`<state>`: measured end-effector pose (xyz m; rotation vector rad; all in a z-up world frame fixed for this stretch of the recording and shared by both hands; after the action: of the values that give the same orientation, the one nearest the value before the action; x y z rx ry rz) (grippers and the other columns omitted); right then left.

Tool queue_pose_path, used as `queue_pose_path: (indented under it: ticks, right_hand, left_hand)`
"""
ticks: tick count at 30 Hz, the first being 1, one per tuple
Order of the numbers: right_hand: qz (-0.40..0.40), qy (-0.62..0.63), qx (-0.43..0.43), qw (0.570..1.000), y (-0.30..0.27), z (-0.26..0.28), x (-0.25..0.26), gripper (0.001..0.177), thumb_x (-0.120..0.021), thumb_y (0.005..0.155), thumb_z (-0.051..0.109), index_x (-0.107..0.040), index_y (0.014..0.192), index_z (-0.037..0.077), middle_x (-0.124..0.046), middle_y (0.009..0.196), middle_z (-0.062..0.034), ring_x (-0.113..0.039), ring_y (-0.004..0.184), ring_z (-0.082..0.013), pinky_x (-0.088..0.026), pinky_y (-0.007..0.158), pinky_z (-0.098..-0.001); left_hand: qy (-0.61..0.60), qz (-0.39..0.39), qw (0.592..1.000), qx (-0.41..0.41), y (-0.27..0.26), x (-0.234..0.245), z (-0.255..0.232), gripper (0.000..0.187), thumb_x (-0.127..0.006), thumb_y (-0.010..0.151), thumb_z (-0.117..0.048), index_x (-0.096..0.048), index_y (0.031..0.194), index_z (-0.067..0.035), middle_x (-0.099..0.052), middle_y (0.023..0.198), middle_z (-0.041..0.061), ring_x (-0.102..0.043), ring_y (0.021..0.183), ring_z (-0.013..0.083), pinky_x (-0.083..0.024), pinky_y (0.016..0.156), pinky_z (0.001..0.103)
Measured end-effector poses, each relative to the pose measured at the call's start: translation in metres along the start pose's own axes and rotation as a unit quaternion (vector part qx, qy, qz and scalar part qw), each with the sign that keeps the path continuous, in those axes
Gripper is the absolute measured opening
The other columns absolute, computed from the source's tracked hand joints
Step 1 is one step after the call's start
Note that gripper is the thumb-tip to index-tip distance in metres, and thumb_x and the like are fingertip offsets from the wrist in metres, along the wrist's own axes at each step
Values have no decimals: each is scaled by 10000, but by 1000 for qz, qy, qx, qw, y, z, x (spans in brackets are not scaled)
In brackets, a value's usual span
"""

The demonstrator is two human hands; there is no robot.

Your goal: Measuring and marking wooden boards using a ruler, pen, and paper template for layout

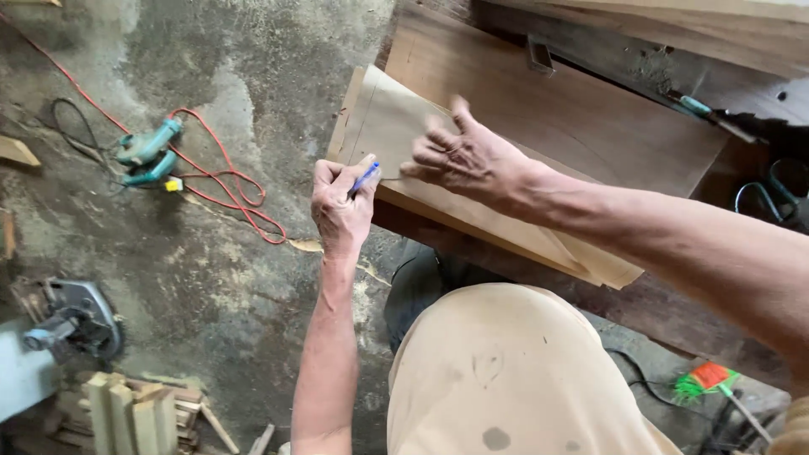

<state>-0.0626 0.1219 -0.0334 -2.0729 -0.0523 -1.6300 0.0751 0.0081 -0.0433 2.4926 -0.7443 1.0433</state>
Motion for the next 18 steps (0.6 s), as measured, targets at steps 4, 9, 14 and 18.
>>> queue_pose_path:
  ticks: [4, 9, 14, 18]
  right_hand:
    - [-15, -35, 44, 998, 18, 0, -17, 1148, -753, 645, 354, -84, 1576, 424, -35, 1709, -5, -141, 1553, -329, -89, 1176, -750]
    - [-218, 178, 81, 956, 16, -8, -19, 1449, -641, 352, 213, 20, 1634, 359, 76, 1728, 21, -9, 1544, -333, 31, 1190, -757]
    - [-178, 155, 96, 967, 19, -7, -27, 1232, -617, 567, 253, -29, 1645, 353, 40, 1743, 31, -83, 1535, -361, 2, 1151, -800]
    - [-136, 160, 96, 973, 16, -9, -27, 980, -532, 756, 280, -120, 1644, 322, -29, 1746, 32, -137, 1549, -350, 29, 1170, -788]
  left_hand:
    - [-135, 49, 986, 82, -12, -3, 14, 345, -659, 951, -426, -768, 1187, -201, -519, 924, 24, -591, 795, 159, -514, 721, 273]
    - [-132, 72, 988, -17, -22, 20, -59, 524, -300, 1130, -396, -672, 956, -71, -681, 973, 78, -547, 929, 250, -462, 887, 383]
    - [-175, 134, 971, -89, -30, -5, -102, 187, -589, 1047, -183, -667, 1044, -13, -710, 981, 150, -693, 812, 241, -578, 694, 330]
    - [-181, 150, 968, -87, -33, -24, -104, 148, -598, 1043, -155, -652, 1094, -27, -707, 1014, 124, -698, 872, 254, -575, 801, 335]
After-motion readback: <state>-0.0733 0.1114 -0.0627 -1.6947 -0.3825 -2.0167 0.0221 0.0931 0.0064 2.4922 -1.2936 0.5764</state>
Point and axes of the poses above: each hand's wrist, its own y-axis towards the middle knuckle, its own x-axis out of the back of the hand, z = x × y, the point moved 10 cm from there along y, towards the middle knuckle
